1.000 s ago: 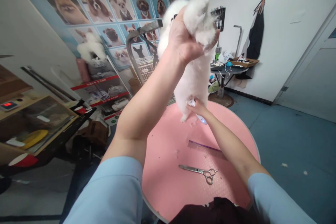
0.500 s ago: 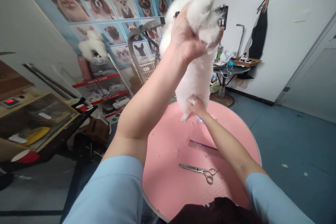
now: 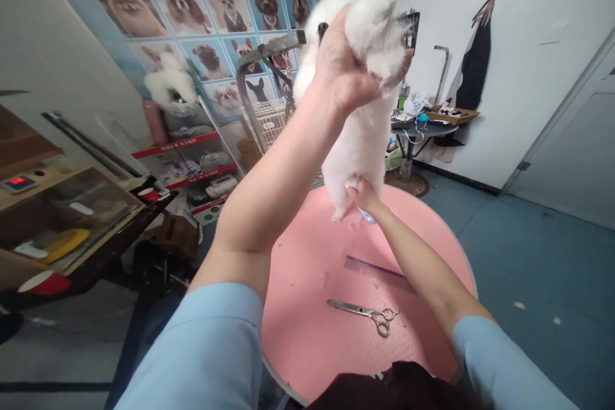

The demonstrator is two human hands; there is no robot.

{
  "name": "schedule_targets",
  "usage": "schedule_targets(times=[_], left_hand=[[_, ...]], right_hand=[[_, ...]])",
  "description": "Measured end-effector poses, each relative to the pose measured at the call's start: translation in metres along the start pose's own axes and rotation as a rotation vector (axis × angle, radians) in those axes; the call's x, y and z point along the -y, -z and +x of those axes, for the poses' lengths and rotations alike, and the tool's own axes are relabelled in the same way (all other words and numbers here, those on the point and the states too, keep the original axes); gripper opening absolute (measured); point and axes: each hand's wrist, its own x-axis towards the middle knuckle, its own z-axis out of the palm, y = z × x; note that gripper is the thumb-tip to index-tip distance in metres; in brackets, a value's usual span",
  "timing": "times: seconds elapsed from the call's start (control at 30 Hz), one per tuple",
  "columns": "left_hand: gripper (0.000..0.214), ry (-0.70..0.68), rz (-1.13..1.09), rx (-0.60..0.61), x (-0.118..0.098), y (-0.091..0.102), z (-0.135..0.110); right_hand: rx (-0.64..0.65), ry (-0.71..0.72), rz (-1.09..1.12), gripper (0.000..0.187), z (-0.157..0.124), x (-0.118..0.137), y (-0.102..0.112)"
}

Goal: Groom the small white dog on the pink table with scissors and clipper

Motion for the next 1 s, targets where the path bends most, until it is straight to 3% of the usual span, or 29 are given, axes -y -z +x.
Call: schedule_targets(times=[0.3, 0.47, 0.53, 0.57, 0.63, 0.7, 0.8, 1.0], left_hand=[[0.047, -0.006, -0.022, 0.011, -0.001, 0.001, -0.001], [0.042, -0.020, -0.022, 0.011, -0.002, 0.005, 0.004], [0.041, -0.029, -0.028, 0.023, -0.002, 0.007, 0.007], [0.041, -0.032, -0.027, 0.028, -0.002, 0.008, 0.007], [0.039, -0.037, -0.022, 0.034, -0.002, 0.009, 0.007], [0.038, -0.036, -0.015, 0.040, -0.002, 0.008, 0.005], [0.041, -0.010, -0.020, 0.052, -0.003, 0.006, -0.002], [0.029, 0.032, -0.059, 0.087, -0.008, 0.001, -0.011]], right_hand=[[-0.022, 0.137, 0.104, 0.052, 0.003, -0.010, -0.004], [0.008, 0.179, 0.272, 0.043, -0.018, -0.021, -0.005], [-0.070, 0.089, 0.406, 0.037, -0.031, -0.035, -0.002], [-0.174, -0.005, 0.486, 0.031, -0.038, -0.044, 0.001], [-0.420, -0.272, 0.682, 0.019, -0.048, -0.062, 0.009], [-0.513, -0.527, 0.898, 0.011, -0.056, -0.077, 0.019], [-0.295, -0.644, 1.117, 0.010, -0.068, -0.079, 0.026], [0.054, -0.483, 1.152, 0.005, -0.068, -0.031, 0.006]])
